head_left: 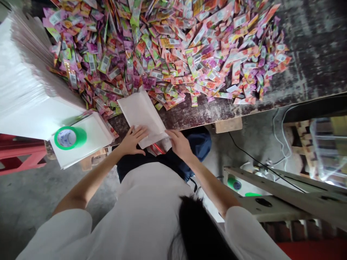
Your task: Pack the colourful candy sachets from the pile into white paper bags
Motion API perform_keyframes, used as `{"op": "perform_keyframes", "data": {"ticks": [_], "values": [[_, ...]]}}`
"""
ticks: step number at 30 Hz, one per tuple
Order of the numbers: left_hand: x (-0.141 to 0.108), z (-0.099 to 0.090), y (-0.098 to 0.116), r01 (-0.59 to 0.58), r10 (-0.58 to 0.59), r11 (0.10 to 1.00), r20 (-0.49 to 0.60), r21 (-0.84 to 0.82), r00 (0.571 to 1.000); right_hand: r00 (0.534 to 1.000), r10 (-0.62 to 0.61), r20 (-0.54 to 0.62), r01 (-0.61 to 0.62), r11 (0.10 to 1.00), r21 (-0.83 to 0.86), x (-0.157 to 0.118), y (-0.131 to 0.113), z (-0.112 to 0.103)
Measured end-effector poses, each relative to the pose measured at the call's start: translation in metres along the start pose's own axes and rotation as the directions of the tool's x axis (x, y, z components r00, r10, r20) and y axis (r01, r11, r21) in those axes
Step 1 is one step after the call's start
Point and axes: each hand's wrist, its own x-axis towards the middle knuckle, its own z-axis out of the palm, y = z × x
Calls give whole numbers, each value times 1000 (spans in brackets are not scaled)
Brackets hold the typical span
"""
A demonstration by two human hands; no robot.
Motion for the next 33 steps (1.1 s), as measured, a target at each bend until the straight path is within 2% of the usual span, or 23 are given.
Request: {"op": "perform_keyframes", "data": {"ticks": [2, 3, 5, 7, 8, 10, 12, 13, 15, 16, 17, 18, 19, 21, 22, 23, 26, 28, 29, 30, 31, 32, 33], "values": [[0, 9, 0, 32, -31, 999, -16, 27, 999, 971, -225, 76, 236, 950, -203, 20, 16, -17], [0, 14, 1, 61, -60, 997, -39, 38, 997, 931, -321, 173, 356, 904, -237, 33, 23, -21], [0, 20, 4, 120, -115, 992, -85, 47, 990, 821, -444, 360, 536, 817, -214, 59, 36, -23], [-1, 23, 4, 149, -145, 988, -106, 32, 984, 727, -497, 474, 620, 772, -141, 80, 47, -22], [-2, 23, 4, 154, -152, 988, -109, 15, 982, 697, -507, 507, 632, 768, -102, 87, 51, -21], [-6, 21, 2, 148, -152, 988, -114, -43, 982, 674, -507, 537, 615, 788, -29, 96, 59, -21], [-11, 19, 0, 145, -162, 981, -133, -129, 978, 692, -503, 518, 559, 827, 58, 98, 63, -19], [-13, 19, 0, 156, -184, 971, -153, -180, 971, 726, -495, 478, 509, 854, 111, 97, 64, -18], [-16, 19, 2, 219, -290, 930, -225, -294, 930, 840, -418, 345, 358, 906, 226, 92, 63, -11], [-16, 19, 5, 271, -376, 896, -275, -353, 885, 902, -337, 271, 262, 924, 278, 89, 61, -6], [-16, 20, 7, 327, -472, 851, -323, -411, 821, 951, -232, 202, 160, 934, 320, 85, 58, -1], [-14, 21, 10, 386, -568, 797, -362, -464, 739, 982, -116, 147, 58, 935, 349, 83, 54, 5], [-11, 21, 13, 442, -655, 739, -387, -509, 649, 994, -3, 107, -36, 930, 365, 81, 50, 11], [-4, 21, 16, 534, -777, 627, -407, -568, 480, 984, 172, 50, -179, 920, 350, 80, 41, 20], [0, 20, 15, 563, -811, 584, -406, -584, 421, 974, 223, 28, -220, 920, 323, 82, 38, 23], [5, 20, 14, 582, -834, 552, -403, -597, 378, 968, 249, 12, -242, 926, 289, 84, 35, 25], [14, 16, 5, 582, -872, 487, -397, -651, 286, 963, 268, -21, -256, 938, 235, 93, 30, 27], [17, 10, -4, 569, -888, 456, -389, -684, 245, 956, 290, -38, -264, 912, 314, 98, 27, 27], [18, 6, -7, 561, -895, 443, -380, -700, 233, 954, 299, -30, -267, 891, 368, 100, 25, 27], [18, 0, -10, 548, -907, 421, -346, -723, 240, 952, 305, -5, -275, 864, 423, 102, 22, 27], [18, -6, -11, 526, -920, 388, -287, -757, 266, 951, 308, 39, -289, 833, 472, 103, 18, 28], [18, -12, -12, 490, -938, 318, -192, -812, 290, 943, 312, 112, -324, 796, 511, 105, 13, 29], [17, -18, -11, 442, -935, 194, -28, -876, 354, 927, 326, 186, -372, 736, 566, 106, 8, 29]]}}
